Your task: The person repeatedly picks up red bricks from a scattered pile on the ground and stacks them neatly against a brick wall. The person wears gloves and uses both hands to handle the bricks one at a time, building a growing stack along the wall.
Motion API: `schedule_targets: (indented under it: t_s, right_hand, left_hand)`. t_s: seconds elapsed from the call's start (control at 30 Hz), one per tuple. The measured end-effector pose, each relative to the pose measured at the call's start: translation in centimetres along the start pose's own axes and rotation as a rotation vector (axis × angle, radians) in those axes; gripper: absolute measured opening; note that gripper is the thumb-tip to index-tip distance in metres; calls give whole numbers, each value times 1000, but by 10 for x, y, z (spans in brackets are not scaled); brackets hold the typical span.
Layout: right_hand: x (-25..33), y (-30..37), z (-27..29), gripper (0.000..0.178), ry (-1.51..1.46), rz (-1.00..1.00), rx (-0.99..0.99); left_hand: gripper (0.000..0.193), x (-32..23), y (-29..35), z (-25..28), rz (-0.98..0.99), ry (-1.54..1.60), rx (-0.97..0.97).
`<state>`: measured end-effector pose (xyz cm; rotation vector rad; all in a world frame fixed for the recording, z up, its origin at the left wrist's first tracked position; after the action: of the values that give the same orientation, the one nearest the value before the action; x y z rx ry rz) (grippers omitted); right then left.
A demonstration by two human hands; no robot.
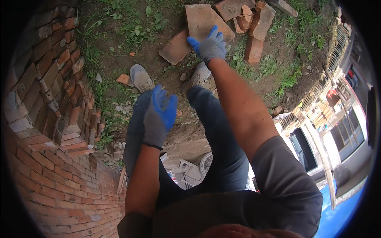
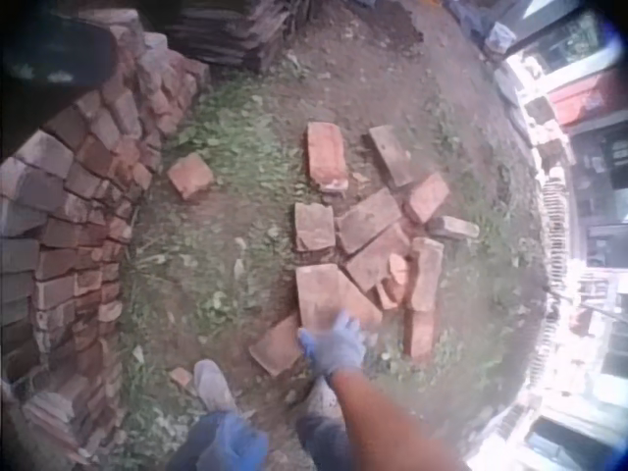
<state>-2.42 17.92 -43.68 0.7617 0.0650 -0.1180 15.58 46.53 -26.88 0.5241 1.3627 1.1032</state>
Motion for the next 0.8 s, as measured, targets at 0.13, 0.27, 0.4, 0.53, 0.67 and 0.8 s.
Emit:
schedule_targets:
  t_s: [0.13, 0.27, 0.4, 0.53, 0.67, 0.8]
  right_hand:
    - [8, -43, -72, 160, 103, -3, -119]
    - [1, -50, -84, 151, -47, 113, -241]
    - [-8, -59, -51, 148, -112, 146, -81]
    - [-10, -23, -13, 144, -469, 193, 216]
    - [-9, 99, 2, 139, -522, 281, 365]
    - [18, 205, 8, 132, -343, 635, 371]
  left_hand:
    - [78, 0, -15, 10, 7, -109, 43]
    - [80, 12, -21, 23, 13, -61, 36]
    - [80, 37, -29, 23, 57, -41, 43]
    - [81, 52, -43, 14, 154, 139, 75]
    - [82, 49, -53, -11, 294, 596, 52]
    - [81, 17, -54, -22, 67, 581, 120]
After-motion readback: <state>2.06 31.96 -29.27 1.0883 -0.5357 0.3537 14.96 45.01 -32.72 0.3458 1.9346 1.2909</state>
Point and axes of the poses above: each hand's wrist, its own y-axis away from the middle knuckle, its own z-axis out of the back of the hand, x = y × z, the point moved 10 cm from there along -y, towards the middle knuckle, and after that the axes turned 3 degrees about -z, right-handed, at the moved point
